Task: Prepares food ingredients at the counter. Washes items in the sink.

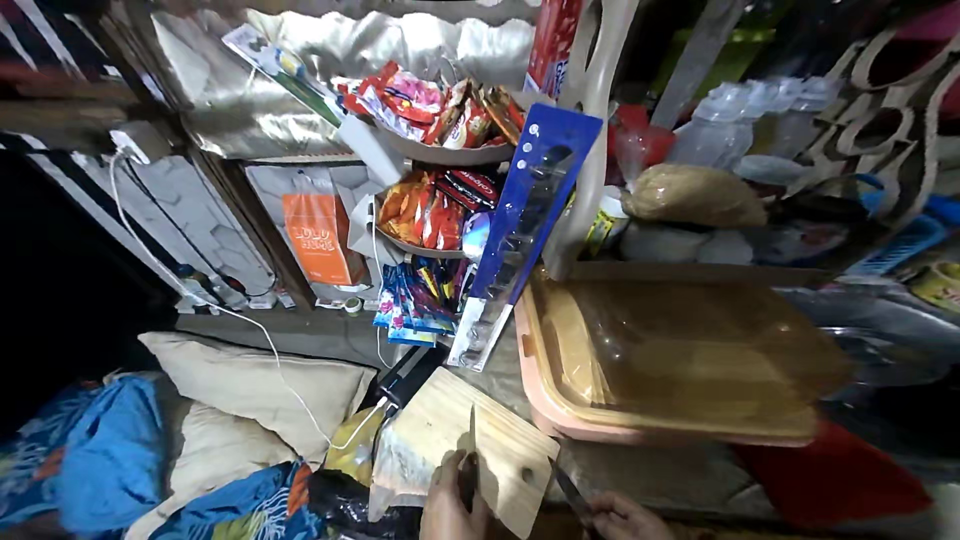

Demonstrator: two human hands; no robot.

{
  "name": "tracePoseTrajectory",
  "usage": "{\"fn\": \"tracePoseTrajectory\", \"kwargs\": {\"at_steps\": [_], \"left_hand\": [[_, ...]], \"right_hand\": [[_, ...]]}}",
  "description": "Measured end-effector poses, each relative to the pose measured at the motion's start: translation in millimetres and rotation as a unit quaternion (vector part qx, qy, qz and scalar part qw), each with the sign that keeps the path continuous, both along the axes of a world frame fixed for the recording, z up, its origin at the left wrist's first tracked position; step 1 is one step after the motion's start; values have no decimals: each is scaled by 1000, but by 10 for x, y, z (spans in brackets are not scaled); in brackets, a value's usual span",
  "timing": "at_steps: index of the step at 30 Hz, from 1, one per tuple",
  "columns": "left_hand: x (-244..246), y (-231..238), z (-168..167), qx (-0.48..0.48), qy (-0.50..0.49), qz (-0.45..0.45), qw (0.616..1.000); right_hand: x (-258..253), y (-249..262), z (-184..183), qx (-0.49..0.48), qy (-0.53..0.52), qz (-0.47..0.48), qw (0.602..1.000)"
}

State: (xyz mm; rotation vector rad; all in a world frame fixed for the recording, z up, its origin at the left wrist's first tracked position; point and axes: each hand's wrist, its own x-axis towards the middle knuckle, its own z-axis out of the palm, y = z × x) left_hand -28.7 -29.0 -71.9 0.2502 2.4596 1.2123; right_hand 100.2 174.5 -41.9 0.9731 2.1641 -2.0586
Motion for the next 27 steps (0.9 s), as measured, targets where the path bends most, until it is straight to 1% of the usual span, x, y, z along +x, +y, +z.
{"fn": "tracePoseTrajectory", "kwargs": {"at_steps": [2, 3, 5, 7, 8, 10, 13, 15, 20, 23, 27], "left_hand": [[17, -21, 43, 87, -82, 15, 993], [36, -34, 71, 148, -133, 26, 980], [89, -51, 148, 261, -230, 49, 936], [142, -60, 212, 322, -282, 68, 901], [167, -63, 227, 340, -288, 69, 893], [217, -69, 247, 361, -271, 52, 891], [272, -79, 236, 368, -189, 11, 910], [277, -92, 228, 370, -163, 7, 915], [265, -142, 170, 409, -169, 3, 897], [256, -159, 81, 440, -188, -10, 878], [252, -151, 47, 444, -204, -12, 872]], "right_hand": [[-100, -109, 0, -56, 16, -6, 998], [-154, -158, 4, -74, 20, -6, 997], [-242, -237, -2, -102, 32, 1, 994], [-336, -301, -13, -118, 43, -3, 992], [-385, -332, 9, -123, 39, -10, 992], [-477, -374, 29, -118, 31, -23, 992], [-595, -429, 83, -69, 34, -26, 997], [-648, -455, 125, -41, 47, -13, 998], [-733, -541, 179, -34, 78, -3, 996], [-772, -576, 197, -4, 102, 9, 995], [-777, -625, 203, 50, 131, 27, 990]]}}
